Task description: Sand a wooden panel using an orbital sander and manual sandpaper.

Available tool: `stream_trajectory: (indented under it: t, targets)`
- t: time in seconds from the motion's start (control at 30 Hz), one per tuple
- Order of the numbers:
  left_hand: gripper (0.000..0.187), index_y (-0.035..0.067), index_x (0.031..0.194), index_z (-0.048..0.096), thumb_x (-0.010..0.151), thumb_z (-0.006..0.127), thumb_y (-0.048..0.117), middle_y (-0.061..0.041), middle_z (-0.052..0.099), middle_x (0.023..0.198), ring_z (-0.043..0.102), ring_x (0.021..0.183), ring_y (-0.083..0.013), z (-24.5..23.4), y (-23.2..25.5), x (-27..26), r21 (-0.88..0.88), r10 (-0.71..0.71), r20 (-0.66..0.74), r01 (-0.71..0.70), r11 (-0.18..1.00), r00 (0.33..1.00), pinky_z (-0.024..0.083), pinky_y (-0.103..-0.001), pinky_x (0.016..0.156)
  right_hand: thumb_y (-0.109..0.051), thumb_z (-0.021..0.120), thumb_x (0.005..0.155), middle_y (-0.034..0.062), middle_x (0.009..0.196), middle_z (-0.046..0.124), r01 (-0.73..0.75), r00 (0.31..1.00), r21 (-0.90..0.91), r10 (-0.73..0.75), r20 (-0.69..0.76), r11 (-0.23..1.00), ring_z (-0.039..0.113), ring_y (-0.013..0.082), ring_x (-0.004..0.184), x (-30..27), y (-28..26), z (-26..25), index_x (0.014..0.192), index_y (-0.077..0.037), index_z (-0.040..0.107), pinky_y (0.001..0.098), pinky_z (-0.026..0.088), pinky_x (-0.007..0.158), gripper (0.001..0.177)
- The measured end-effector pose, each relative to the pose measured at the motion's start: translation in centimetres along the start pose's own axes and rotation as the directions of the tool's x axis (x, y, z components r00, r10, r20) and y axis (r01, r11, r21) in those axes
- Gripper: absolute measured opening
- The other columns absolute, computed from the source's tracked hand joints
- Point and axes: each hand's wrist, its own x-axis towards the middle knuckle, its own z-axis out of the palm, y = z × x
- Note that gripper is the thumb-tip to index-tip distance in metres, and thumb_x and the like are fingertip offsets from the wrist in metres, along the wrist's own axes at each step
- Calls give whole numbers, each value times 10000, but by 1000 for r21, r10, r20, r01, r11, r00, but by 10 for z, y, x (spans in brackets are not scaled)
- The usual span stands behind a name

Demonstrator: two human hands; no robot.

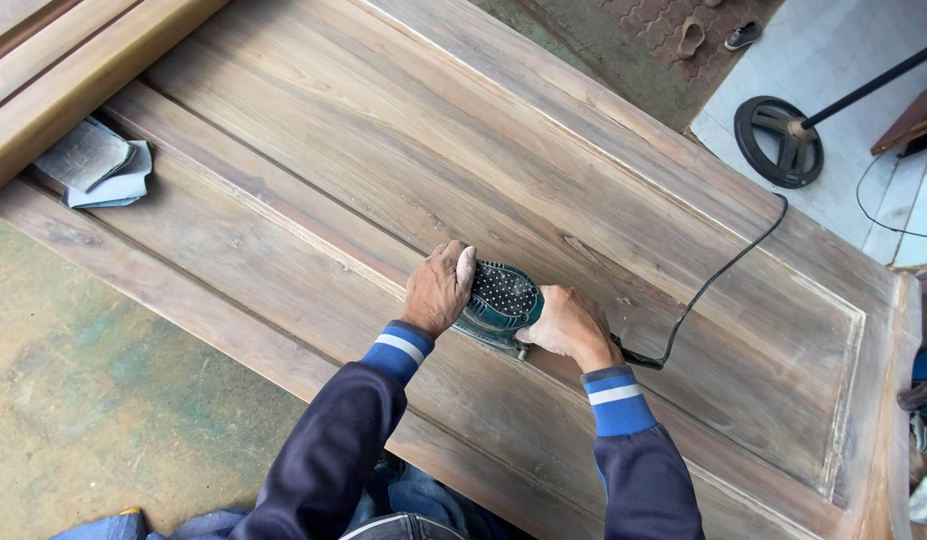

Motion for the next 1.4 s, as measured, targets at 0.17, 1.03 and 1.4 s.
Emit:
stream_trajectory:
  t: [0.17, 1.03, 1.4]
  targets:
    - [327, 39, 998, 625, 1057, 468, 320, -206, 645, 975, 618, 951, -419, -4, -4, 3, -15, 20, -91, -21, 1000, 996, 496, -503, 827, -351, 918, 627, 161, 1073, 764, 56, 998, -23, -56, -4, 998, 733, 347, 1022, 3, -14, -6, 1108, -120, 748, 472, 575, 909, 560]
    - [486, 128, 1129, 654, 999, 473, 560, -167, 648, 1044, 645, 959, -389, -167, -92, 74, 154, 100, 258, -143, 978, 961, 480, -527, 875, -310, 936, 597, 138, 1054, 797, -97, 994, 64, 100, -51, 993, 752, 306, 1002, 50, -186, 15, 1098, -111, 770, 422, 567, 911, 564]
    - [426, 121, 1044, 678, 1006, 494, 503, -141, 650, 966, 655, 928, -348, -216, -140, 103, 111, 133, 97, -143, 983, 986, 509, -486, 799, -372, 931, 603, 107, 1119, 778, -34, 998, -47, 31, -52, 998, 731, 309, 1063, 78, -267, 3, 1167, -199, 752, 444, 559, 943, 616]
